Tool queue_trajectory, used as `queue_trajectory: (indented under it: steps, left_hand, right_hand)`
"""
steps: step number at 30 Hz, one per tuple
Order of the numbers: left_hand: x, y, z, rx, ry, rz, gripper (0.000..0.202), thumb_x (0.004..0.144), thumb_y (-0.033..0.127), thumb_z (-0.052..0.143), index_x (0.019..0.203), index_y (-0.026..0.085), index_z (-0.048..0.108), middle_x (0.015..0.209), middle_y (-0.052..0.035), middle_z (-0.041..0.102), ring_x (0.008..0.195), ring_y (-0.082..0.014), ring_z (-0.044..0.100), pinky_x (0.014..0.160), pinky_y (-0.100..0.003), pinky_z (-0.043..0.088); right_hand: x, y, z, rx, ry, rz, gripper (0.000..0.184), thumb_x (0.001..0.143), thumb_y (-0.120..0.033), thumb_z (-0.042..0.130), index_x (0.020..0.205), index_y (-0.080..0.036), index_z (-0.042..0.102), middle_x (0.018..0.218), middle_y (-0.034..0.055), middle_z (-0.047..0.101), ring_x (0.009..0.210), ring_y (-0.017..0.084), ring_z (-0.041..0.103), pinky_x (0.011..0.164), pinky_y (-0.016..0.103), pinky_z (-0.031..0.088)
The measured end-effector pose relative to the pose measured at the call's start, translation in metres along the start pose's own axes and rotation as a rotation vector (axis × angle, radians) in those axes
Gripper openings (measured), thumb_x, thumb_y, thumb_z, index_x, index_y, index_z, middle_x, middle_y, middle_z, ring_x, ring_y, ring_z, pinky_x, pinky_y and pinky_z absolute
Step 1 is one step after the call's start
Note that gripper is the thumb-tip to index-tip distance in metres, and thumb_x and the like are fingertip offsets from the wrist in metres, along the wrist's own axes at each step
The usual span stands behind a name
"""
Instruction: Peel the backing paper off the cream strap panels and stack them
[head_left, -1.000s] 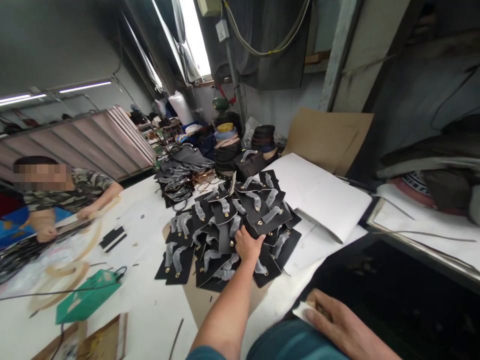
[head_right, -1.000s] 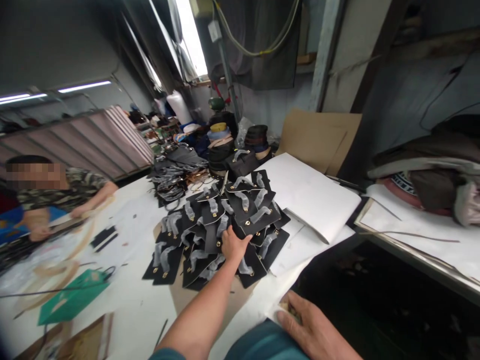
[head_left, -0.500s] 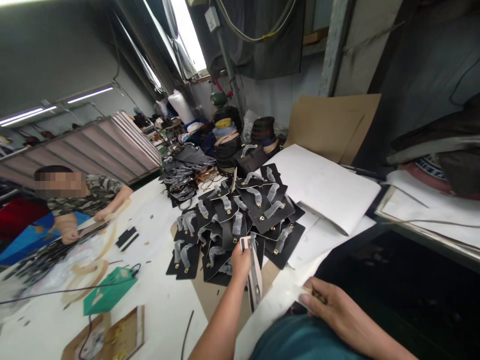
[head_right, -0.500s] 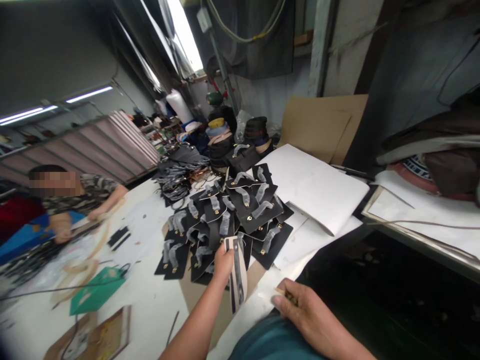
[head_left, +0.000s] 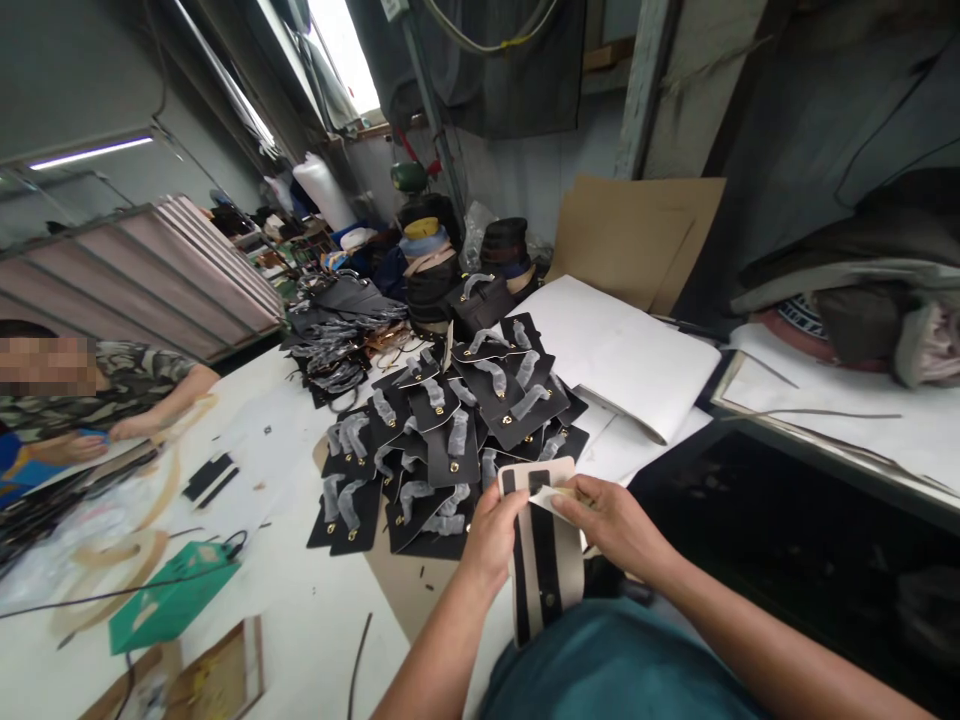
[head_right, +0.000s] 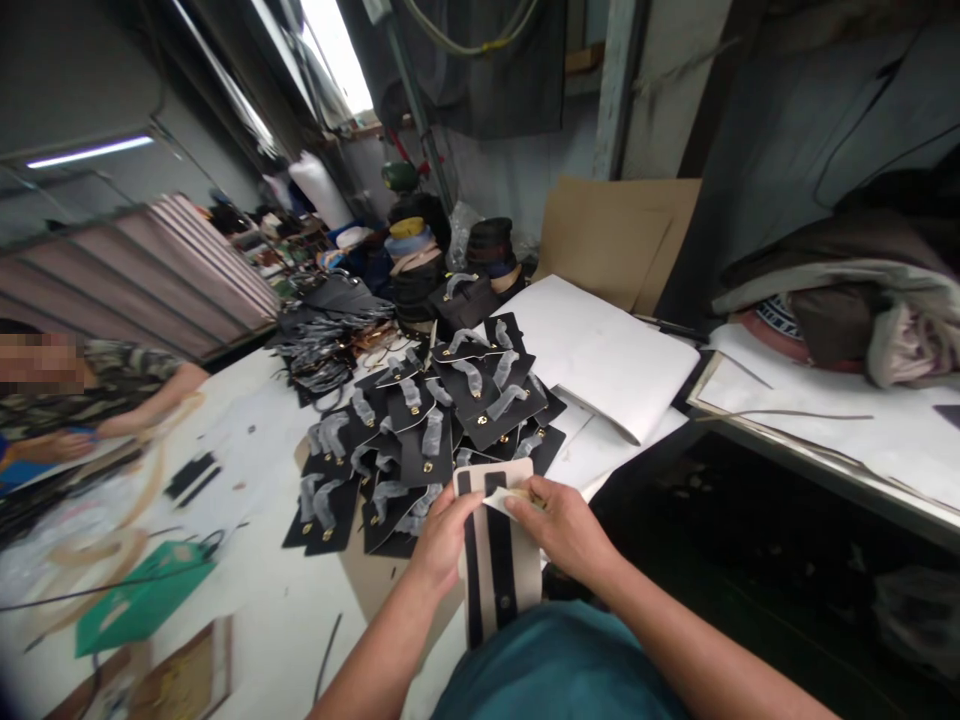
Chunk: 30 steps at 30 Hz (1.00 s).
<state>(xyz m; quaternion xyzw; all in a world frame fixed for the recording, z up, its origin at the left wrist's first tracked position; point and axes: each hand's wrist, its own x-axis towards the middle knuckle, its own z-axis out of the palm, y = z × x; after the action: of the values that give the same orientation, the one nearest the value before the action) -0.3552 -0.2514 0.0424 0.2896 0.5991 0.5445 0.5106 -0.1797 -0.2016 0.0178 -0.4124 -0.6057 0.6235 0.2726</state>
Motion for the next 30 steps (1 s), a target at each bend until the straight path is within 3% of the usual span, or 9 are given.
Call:
queue_trajectory:
  steps: [6,11,15,18,22,24,26,30]
  left_hand:
    - [-0.004,0.006,0.015,0.064,-0.223,0.061,0.045,0.081,0.041,0.079,0.116,0.013,0.076,0.116,-0.0138,0.077,0.114,-0.0319,0.070,0.103,-0.041,0.052]
    - [0.001,-0.004,0.023,0.289,-0.025,0.136,0.032,0.081,0.040,0.078,0.100,0.014,0.079,0.101,-0.0114,0.080,0.097,-0.0290,0.074,0.089,-0.036,0.056]
    - [0.004,-0.017,0.028,0.337,0.059,0.153,0.026,0.081,0.037,0.075,0.090,0.013,0.078,0.087,-0.0093,0.079,0.083,-0.0251,0.072,0.076,-0.030,0.055]
    - [0.012,-0.027,0.030,0.331,0.105,0.125,0.020,0.076,0.033,0.076,0.079,0.013,0.075,0.074,-0.0063,0.075,0.070,-0.0210,0.068,0.065,-0.027,0.051]
    - [0.034,-0.038,0.020,0.200,0.216,0.008,0.025,0.068,0.033,0.082,0.077,0.011,0.073,0.073,-0.0080,0.074,0.065,-0.0202,0.067,0.061,-0.027,0.050]
    - [0.042,-0.044,0.008,0.079,0.157,-0.057,0.035,0.065,0.033,0.085,0.089,0.010,0.075,0.084,-0.0119,0.078,0.072,-0.0232,0.071,0.068,-0.030,0.055]
    - [0.045,-0.050,-0.005,0.004,0.048,-0.103,0.043,0.062,0.031,0.087,0.097,0.009,0.075,0.092,-0.0147,0.079,0.079,-0.0261,0.073,0.076,-0.034,0.057]
    - [0.041,-0.071,-0.029,-0.026,-0.038,-0.215,0.046,0.059,0.026,0.088,0.101,0.008,0.075,0.091,-0.0155,0.079,0.077,-0.0281,0.074,0.080,-0.038,0.058]
  right_hand:
    - [-0.001,-0.003,0.001,-0.128,0.156,-0.056,0.038,0.093,-0.050,0.062,0.072,-0.019,0.054,0.063,-0.0057,0.045,0.059,0.012,0.042,0.055,0.023,0.033]
    - [-0.003,0.004,0.004,-0.335,0.204,-0.084,0.034,0.096,-0.046,0.057,0.073,-0.021,0.054,0.063,-0.0049,0.050,0.059,0.013,0.046,0.057,0.025,0.033]
    - [-0.007,0.013,0.005,-0.641,0.242,-0.286,0.030,0.101,-0.036,0.049,0.076,-0.021,0.052,0.072,-0.0016,0.059,0.063,0.014,0.053,0.062,0.027,0.032]
    - [-0.016,0.011,0.010,-0.804,0.162,-0.439,0.030,0.104,-0.029,0.043,0.078,-0.020,0.055,0.075,0.0017,0.063,0.064,0.015,0.056,0.063,0.030,0.031]
    - [-0.034,0.002,0.022,-0.773,-0.132,-0.592,0.029,0.104,-0.027,0.044,0.079,-0.020,0.056,0.078,0.0013,0.064,0.065,0.014,0.056,0.066,0.029,0.035]
    - [-0.039,0.002,0.022,-0.603,-0.164,-0.473,0.025,0.103,-0.032,0.051,0.082,-0.020,0.057,0.080,-0.0002,0.065,0.067,0.013,0.056,0.066,0.026,0.038]
    - [-0.039,0.006,0.016,-0.367,-0.114,-0.264,0.024,0.101,-0.038,0.055,0.085,-0.021,0.058,0.077,-0.0022,0.060,0.067,0.013,0.054,0.063,0.024,0.040]
    - [-0.035,0.022,-0.001,-0.004,-0.100,-0.003,0.024,0.101,-0.044,0.053,0.102,-0.021,0.060,0.076,-0.0032,0.054,0.067,0.013,0.054,0.061,0.022,0.047]
